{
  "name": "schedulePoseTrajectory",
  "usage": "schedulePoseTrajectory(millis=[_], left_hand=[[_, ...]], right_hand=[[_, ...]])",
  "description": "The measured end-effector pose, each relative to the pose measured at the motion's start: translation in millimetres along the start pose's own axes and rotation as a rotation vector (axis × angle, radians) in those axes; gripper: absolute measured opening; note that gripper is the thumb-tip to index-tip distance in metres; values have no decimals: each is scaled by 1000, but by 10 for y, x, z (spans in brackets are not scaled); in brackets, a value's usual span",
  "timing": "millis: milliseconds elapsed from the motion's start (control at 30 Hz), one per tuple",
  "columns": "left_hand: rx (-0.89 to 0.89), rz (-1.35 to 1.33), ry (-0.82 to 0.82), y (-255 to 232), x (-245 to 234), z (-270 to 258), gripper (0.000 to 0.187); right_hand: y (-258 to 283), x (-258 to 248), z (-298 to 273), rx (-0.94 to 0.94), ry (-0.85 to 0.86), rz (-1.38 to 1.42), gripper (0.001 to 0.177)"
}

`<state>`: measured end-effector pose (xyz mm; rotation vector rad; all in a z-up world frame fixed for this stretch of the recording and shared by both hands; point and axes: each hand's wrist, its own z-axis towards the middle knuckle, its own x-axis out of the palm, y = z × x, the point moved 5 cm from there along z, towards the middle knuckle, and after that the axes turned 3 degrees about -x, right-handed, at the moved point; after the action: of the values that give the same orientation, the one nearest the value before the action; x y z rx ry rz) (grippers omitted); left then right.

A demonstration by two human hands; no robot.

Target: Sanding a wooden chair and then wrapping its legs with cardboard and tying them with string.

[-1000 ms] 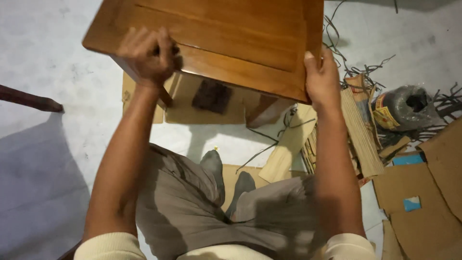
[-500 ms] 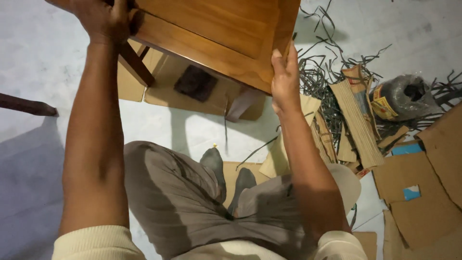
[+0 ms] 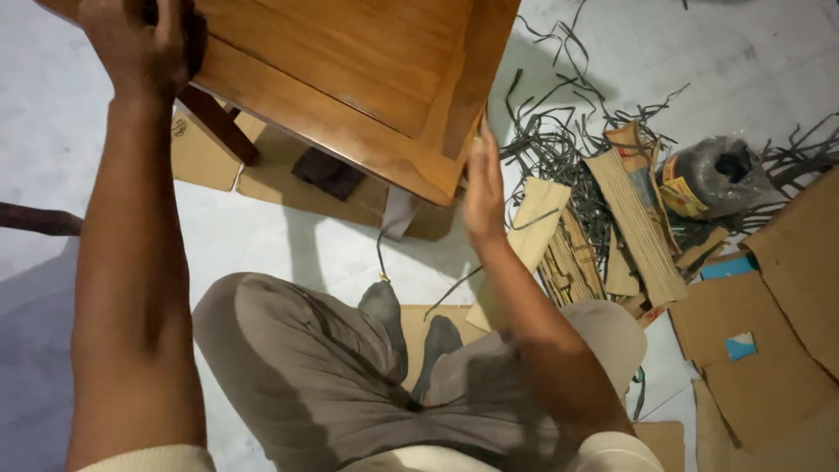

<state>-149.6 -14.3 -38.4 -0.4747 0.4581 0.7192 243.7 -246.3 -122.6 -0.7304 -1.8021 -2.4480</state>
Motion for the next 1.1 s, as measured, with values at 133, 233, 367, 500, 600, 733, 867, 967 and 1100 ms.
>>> schedulePoseTrajectory(millis=[133,233,367,500,600,733,867,967,1100], left_hand=[[-195,-79,-95,-305,-39,-184,13],[-279,-178,-192,-1059,-190,-304,7],[-519,-499,-131,-2095,-389,-444,11],[-823,-700,-207,-2391,163,-1553,10],[-1126,-871,-10,-2738,736,-2309,19],[-1104,-788,534,-3342,1141,-2799,14],[-783,-678,778,-3627,1301,-3026,18],[-650,-561,884,-3645,1388,-3152,21],[-649,-496,980,-3497,1625,-3418,23]], right_hand=[[-977,-991,-108,352,80,-782,40],[-1662,-1402,-182,334,384,-1358,37],[-2972,-1795,-310,97,855,-1474,60],[-2988,-1620,-196,106,864,-1490,52],[-3012,-1538,-219,121,892,-1524,44],[-2984,-1477,-262,139,905,-1574,34],[-2900,-1748,-451,189,876,-1660,27],[-2628,-1888,-599,227,838,-1734,24],[-2343,-2232,-748,292,771,-1819,24]])
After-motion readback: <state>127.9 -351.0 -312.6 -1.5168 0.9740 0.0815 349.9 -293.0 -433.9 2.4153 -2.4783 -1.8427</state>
